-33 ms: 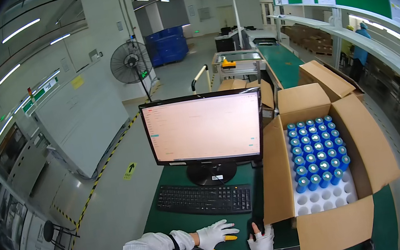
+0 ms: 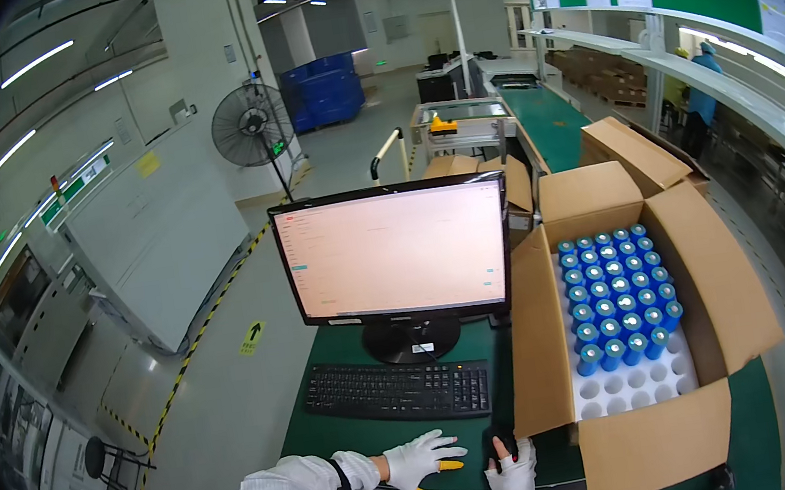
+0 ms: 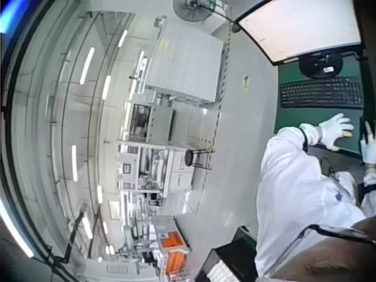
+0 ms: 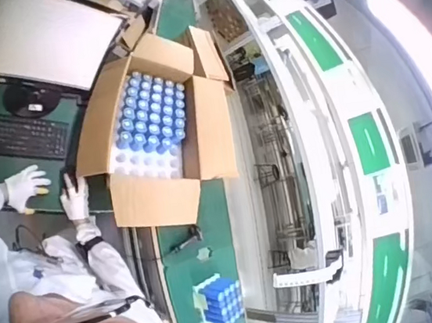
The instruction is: The worker is picking up blue cylindrical battery cells from a cardboard box, placing them into white plastic grid templates, and using a barcode scanner to track components.
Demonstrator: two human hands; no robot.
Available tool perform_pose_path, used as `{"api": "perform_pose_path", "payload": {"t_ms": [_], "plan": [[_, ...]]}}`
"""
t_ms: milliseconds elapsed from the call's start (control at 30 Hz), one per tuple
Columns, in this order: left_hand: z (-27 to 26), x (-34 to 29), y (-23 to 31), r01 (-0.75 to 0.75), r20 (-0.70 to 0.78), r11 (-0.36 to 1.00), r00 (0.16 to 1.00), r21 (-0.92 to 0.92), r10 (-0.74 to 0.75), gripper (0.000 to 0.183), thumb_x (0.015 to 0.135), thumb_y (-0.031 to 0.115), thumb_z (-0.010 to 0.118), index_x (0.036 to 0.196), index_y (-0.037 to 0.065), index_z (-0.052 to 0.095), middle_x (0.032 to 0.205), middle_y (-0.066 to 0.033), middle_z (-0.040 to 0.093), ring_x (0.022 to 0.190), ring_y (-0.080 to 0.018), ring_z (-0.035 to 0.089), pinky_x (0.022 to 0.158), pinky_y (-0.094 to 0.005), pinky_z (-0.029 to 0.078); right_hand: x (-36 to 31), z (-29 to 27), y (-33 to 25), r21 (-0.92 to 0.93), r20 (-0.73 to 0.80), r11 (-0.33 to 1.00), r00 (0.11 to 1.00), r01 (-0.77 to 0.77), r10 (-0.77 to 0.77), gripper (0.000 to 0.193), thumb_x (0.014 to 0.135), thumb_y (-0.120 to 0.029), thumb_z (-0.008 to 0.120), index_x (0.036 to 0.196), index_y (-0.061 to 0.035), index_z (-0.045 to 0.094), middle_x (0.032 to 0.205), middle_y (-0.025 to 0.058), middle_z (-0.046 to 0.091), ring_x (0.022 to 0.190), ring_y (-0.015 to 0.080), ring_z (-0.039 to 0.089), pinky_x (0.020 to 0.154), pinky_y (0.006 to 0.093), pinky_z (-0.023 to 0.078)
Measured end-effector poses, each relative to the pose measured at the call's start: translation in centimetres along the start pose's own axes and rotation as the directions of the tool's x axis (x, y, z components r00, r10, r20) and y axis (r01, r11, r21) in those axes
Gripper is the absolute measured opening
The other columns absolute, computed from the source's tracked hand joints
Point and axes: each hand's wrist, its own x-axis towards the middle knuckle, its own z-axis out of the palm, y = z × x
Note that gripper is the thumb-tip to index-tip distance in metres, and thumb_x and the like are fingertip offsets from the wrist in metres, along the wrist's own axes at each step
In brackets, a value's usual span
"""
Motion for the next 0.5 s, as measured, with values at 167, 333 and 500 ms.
{"api": "perform_pose_path", "payload": {"t_ms": [167, 333, 500], "plan": [[-1.3, -0.3, -0.6, -0.038, 0.044, 0.997, 0.998, 0.074, 0.035, 0.076, 0.073, 0.042, 0.074, 0.139, 0.012, 0.05, 0.153, -0.0132, 0.034, 0.141, -0.0394, 0.03, 0.116, -0.0563, 0.021, -3.3, -6.0, -2.0, 0.096, -0.102, 0.988, 0.989, 0.12, -0.11, 0.041, 0.068, -0.005, 0.073, 0.108, -0.0157, 0.067, 0.108, 0.0111, 0.064, 0.098, 0.0335, 0.064, 0.082, 0.0442, 0.053], [1.4, -1.0, -1.3, -0.135, -0.228, 0.988, 0.962, 0.08, 0.15, 0.058, 0.064, 0.038, 0.08, 0.112, 0.008, 0.067, 0.127, -0.013, 0.055, 0.12, -0.0359, 0.049, 0.104, -0.0518, 0.037, -8.6, -18.1, -1.7, 0.053, -0.295, 0.999, 0.955, -0.012, 0.027, 0.027, 0.074, -0.001, 0.068, 0.099, -0.0113, 0.065, 0.091, 0.0096, 0.068, 0.079, 0.0309, 0.067, 0.069, 0.0396, 0.055], [-2.8, 8.2, 9.0, -0.602, -0.302, 0.797, 0.768, -0.043, 0.564, 0.037, 0.067, 0.018, 0.075, 0.102, 0.008, 0.068, 0.091, -0.0113, 0.068, 0.081, -0.035, 0.065, 0.074, -0.0437, 0.053, -20.1, -25.1, -3.0, 0.056, -0.707, 0.814, 0.553, -0.578, 0.441, 0.017, 0.075, 0.001, 0.068, 0.089, -0.0087, 0.07, 0.082, 0.0109, 0.068, 0.074, 0.0291, 0.067, 0.066, 0.0356, 0.055]]}}
